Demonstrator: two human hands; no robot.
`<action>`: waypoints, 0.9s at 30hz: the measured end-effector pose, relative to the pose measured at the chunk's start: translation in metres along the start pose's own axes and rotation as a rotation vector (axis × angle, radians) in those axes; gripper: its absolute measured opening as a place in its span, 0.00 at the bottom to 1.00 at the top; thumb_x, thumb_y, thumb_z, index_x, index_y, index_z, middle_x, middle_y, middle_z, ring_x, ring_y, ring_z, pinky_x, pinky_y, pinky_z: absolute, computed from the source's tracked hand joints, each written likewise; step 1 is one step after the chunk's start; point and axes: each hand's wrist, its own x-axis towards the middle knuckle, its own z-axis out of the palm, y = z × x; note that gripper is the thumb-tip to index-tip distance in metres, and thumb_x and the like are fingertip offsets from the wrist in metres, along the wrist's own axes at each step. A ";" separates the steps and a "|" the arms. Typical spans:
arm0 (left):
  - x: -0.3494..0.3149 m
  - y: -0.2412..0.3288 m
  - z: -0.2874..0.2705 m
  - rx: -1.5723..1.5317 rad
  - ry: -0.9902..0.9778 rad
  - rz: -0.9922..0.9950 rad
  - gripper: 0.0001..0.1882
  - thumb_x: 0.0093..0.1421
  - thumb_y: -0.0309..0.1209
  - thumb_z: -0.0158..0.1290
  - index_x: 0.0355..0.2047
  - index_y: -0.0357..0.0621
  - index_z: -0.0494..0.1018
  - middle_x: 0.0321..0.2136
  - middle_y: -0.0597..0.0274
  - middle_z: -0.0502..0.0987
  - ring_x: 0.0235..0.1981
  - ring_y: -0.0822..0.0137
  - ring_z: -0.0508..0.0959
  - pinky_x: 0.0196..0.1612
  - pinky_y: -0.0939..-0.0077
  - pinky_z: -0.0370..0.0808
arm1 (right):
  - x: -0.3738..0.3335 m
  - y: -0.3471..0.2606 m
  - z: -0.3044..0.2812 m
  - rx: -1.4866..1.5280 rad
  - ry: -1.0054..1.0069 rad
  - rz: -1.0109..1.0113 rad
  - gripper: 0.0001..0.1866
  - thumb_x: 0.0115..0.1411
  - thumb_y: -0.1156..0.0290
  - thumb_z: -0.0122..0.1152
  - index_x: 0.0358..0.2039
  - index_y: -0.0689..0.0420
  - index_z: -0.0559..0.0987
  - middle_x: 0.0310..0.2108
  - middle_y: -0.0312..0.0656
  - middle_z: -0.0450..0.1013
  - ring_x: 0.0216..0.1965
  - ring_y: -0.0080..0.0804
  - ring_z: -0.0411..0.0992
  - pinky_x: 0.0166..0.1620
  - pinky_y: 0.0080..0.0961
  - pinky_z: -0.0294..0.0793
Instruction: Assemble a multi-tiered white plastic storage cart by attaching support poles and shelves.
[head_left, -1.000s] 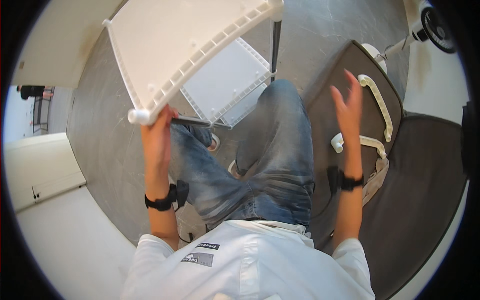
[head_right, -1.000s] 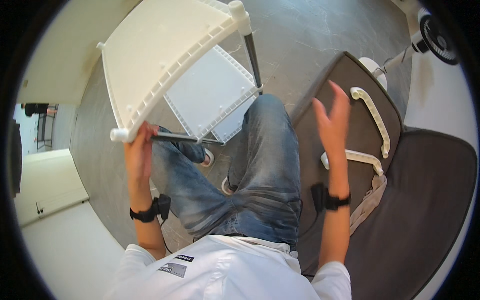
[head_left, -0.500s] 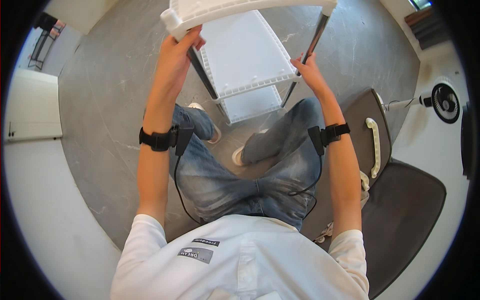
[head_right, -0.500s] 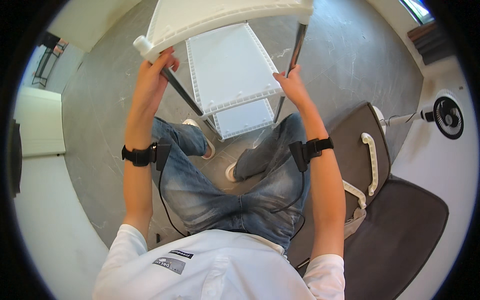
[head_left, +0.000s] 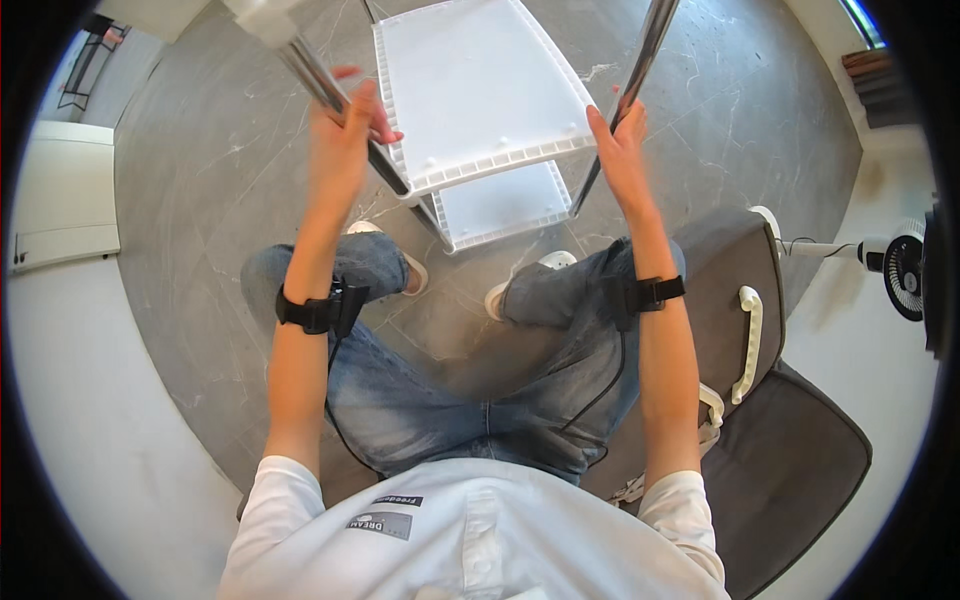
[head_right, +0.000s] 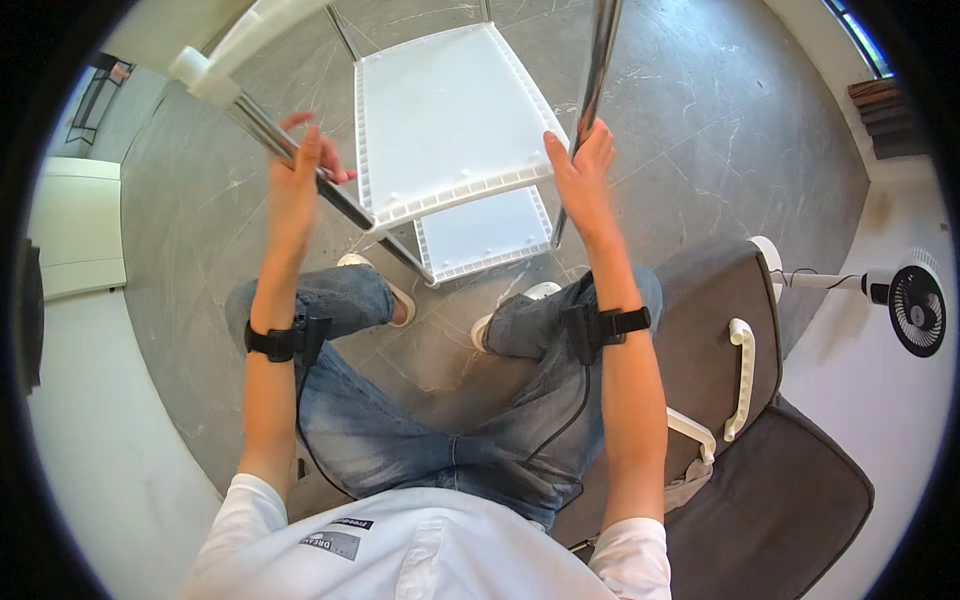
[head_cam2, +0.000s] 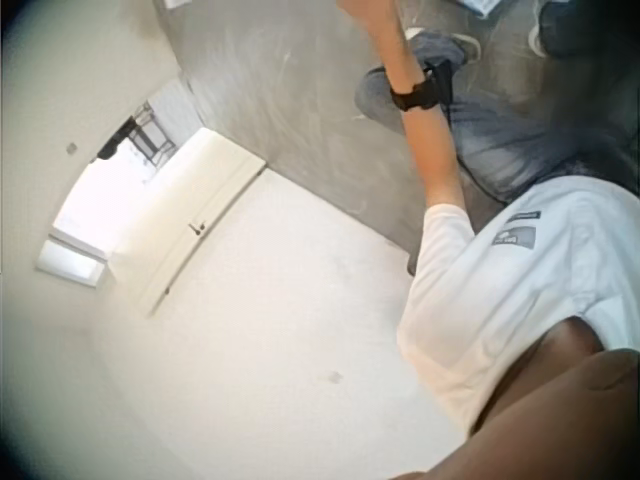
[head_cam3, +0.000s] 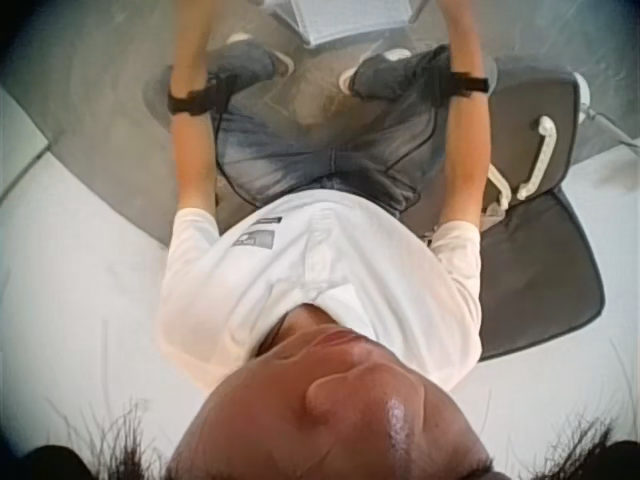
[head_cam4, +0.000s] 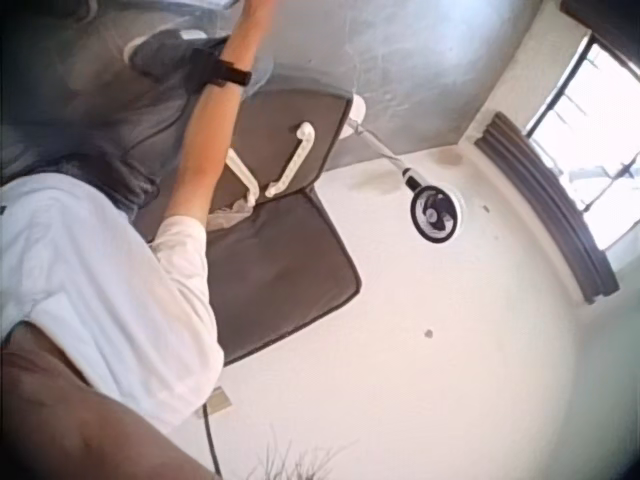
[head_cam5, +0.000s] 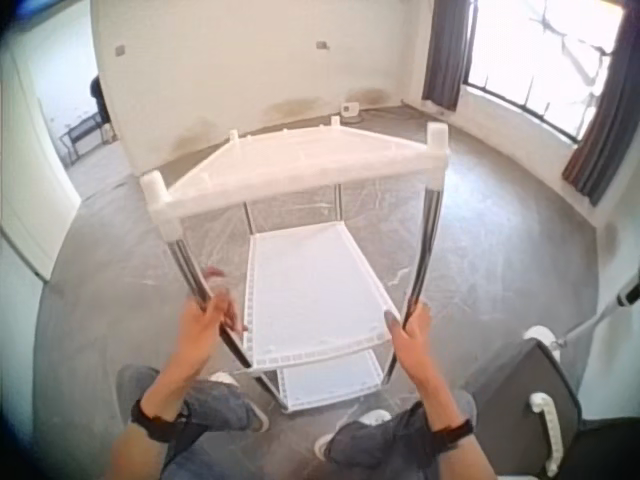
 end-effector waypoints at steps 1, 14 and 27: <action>0.008 0.003 0.002 0.029 0.066 0.132 0.27 0.63 0.44 0.45 0.55 0.41 0.54 0.32 0.54 0.74 0.36 0.63 0.78 0.42 0.69 0.77 | -0.002 0.006 0.004 -0.019 0.012 -0.024 0.29 0.60 0.56 0.53 0.52 0.64 0.55 0.48 0.54 0.57 0.50 0.46 0.58 0.55 0.37 0.55; 0.008 -0.037 -0.008 -0.163 -0.015 0.190 0.33 0.62 0.48 0.46 0.59 0.43 0.47 0.47 0.46 0.70 0.47 0.58 0.74 0.45 0.69 0.73 | -0.018 -0.020 0.021 -0.047 0.015 0.178 0.29 0.64 0.48 0.43 0.49 0.63 0.52 0.44 0.56 0.61 0.49 0.48 0.62 0.51 0.37 0.60; 0.023 -0.108 -0.043 0.287 0.336 0.460 0.23 0.56 0.35 0.55 0.47 0.37 0.62 0.42 0.50 0.68 0.42 0.60 0.68 0.50 0.68 0.64 | -0.018 -0.037 0.052 -0.134 0.019 0.047 0.28 0.62 0.59 0.51 0.48 0.65 0.51 0.42 0.55 0.60 0.42 0.47 0.65 0.47 0.38 0.65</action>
